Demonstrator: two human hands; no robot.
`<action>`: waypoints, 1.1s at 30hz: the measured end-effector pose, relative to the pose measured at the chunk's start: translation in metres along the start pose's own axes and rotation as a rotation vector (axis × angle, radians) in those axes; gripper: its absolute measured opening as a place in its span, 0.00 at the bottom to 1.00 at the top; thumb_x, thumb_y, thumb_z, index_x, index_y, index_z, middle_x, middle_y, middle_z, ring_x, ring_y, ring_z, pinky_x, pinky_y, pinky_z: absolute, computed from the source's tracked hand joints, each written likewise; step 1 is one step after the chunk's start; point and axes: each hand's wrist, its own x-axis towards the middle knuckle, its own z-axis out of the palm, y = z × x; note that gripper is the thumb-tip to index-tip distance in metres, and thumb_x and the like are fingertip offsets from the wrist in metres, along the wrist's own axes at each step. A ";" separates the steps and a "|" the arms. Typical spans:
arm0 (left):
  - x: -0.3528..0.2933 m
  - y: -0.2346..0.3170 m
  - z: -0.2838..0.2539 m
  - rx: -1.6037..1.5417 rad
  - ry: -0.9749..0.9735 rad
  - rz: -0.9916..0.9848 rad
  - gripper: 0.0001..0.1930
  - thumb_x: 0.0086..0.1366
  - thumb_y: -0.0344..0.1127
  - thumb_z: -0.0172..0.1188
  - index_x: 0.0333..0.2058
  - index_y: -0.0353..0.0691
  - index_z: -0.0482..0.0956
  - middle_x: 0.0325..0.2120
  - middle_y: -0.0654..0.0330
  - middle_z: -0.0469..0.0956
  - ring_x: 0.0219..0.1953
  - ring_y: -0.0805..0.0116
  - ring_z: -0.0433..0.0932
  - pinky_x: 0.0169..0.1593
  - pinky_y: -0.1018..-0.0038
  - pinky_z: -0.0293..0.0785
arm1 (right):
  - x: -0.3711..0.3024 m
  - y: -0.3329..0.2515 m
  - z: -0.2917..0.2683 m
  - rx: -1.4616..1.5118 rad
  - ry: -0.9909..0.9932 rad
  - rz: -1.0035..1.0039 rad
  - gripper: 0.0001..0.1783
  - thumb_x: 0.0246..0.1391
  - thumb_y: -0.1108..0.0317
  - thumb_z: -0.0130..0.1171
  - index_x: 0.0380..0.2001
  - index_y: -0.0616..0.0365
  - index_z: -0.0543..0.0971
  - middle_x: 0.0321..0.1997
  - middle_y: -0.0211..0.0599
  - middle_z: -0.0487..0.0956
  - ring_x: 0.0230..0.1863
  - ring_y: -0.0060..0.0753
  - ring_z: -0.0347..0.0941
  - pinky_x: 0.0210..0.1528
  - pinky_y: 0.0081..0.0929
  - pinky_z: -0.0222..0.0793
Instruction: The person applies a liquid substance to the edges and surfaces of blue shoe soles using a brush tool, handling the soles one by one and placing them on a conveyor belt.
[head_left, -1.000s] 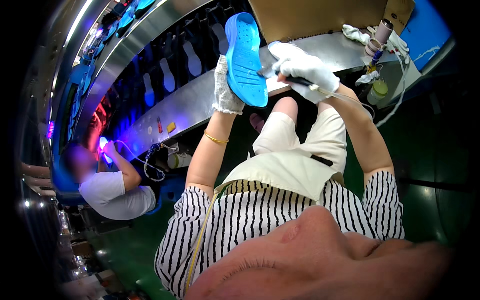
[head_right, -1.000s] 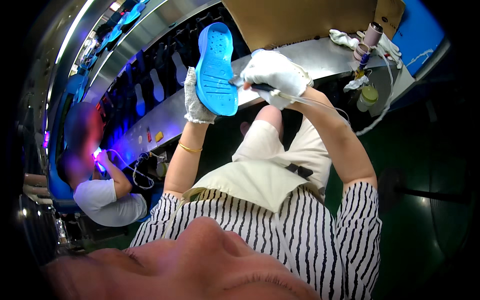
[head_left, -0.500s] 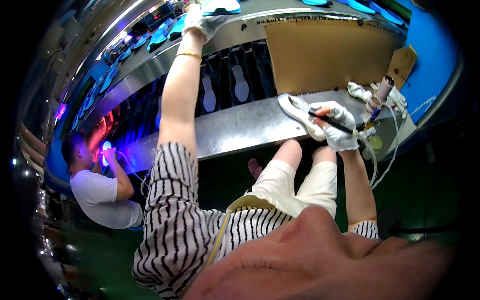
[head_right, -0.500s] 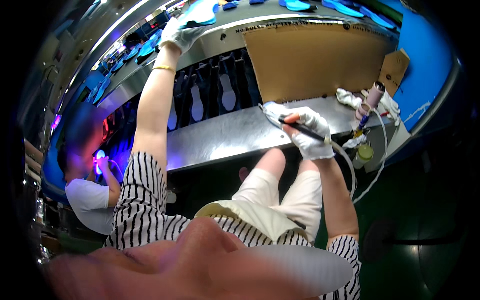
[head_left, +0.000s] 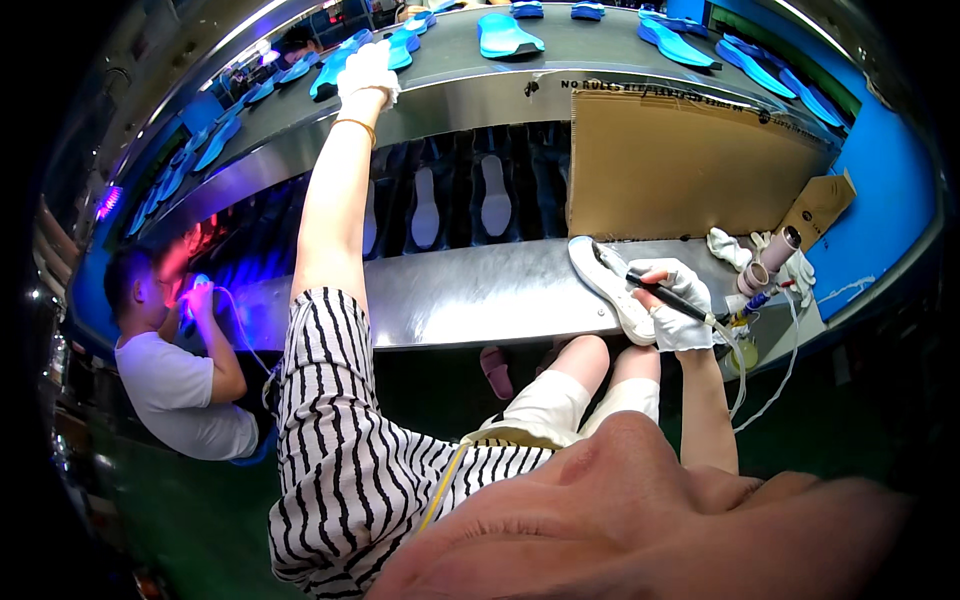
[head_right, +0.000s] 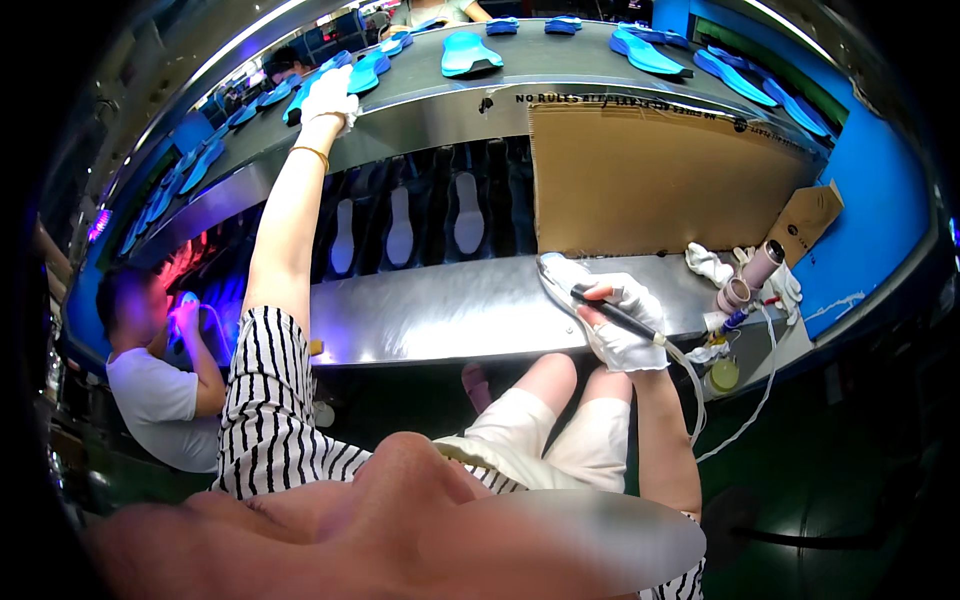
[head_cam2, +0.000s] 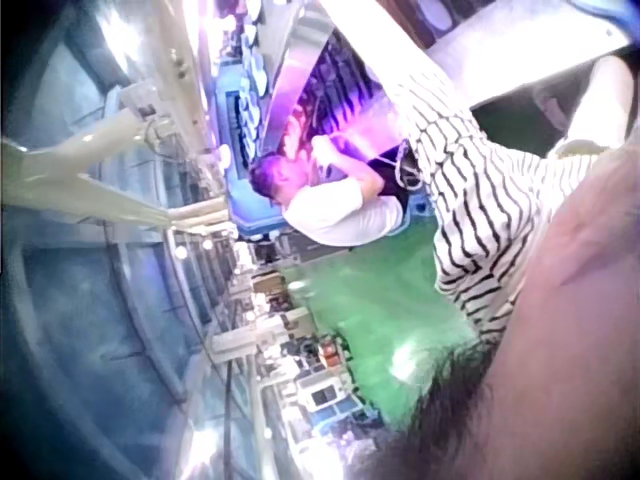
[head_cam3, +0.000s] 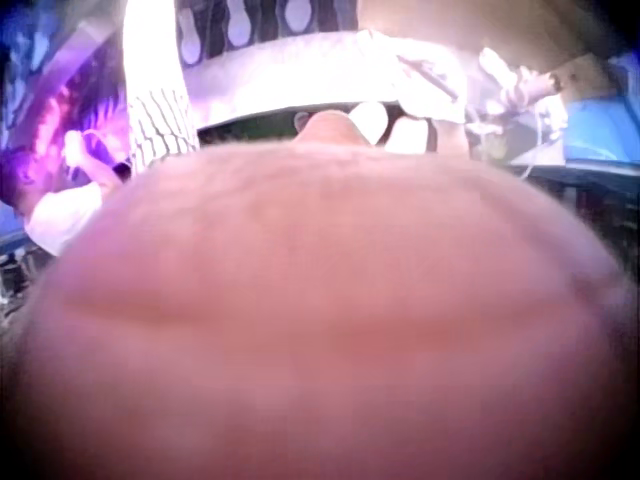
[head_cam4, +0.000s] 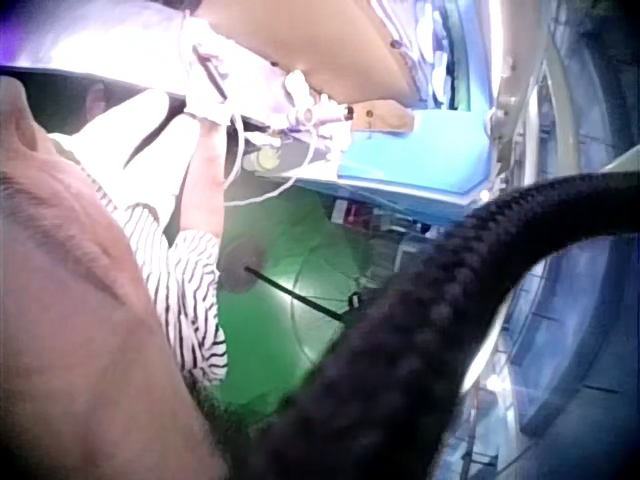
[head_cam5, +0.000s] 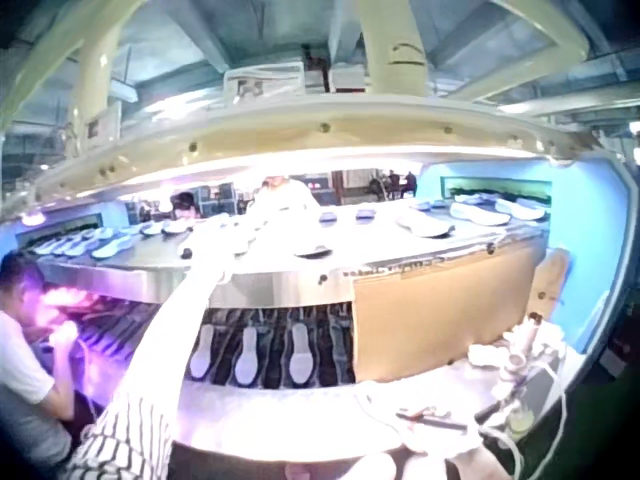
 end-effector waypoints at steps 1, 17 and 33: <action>0.011 -0.003 -0.013 0.066 0.022 0.018 0.09 0.64 0.34 0.50 0.41 0.41 0.72 0.24 0.60 0.77 0.27 0.69 0.75 0.23 0.72 0.70 | 0.003 0.002 0.001 -0.040 -0.004 -0.011 0.13 0.43 0.88 0.59 0.31 0.60 0.75 0.40 0.38 0.78 0.42 0.25 0.74 0.47 0.21 0.69; -0.058 0.068 -0.030 0.759 -0.136 0.725 0.08 0.56 0.29 0.61 0.36 0.39 0.80 0.39 0.59 0.77 0.39 0.65 0.75 0.41 0.70 0.73 | 0.035 0.030 0.058 -0.112 -0.104 0.045 0.08 0.44 0.82 0.61 0.29 0.61 0.76 0.36 0.36 0.78 0.36 0.23 0.73 0.42 0.20 0.68; -0.282 -0.061 -0.019 -1.123 -0.441 -0.715 0.36 0.62 0.65 0.43 0.52 0.36 0.71 0.41 0.41 0.76 0.50 0.48 0.72 0.51 0.55 0.71 | 0.009 0.036 0.060 0.011 0.046 0.273 0.12 0.48 0.79 0.61 0.35 0.58 0.71 0.29 0.28 0.72 0.28 0.17 0.68 0.32 0.15 0.64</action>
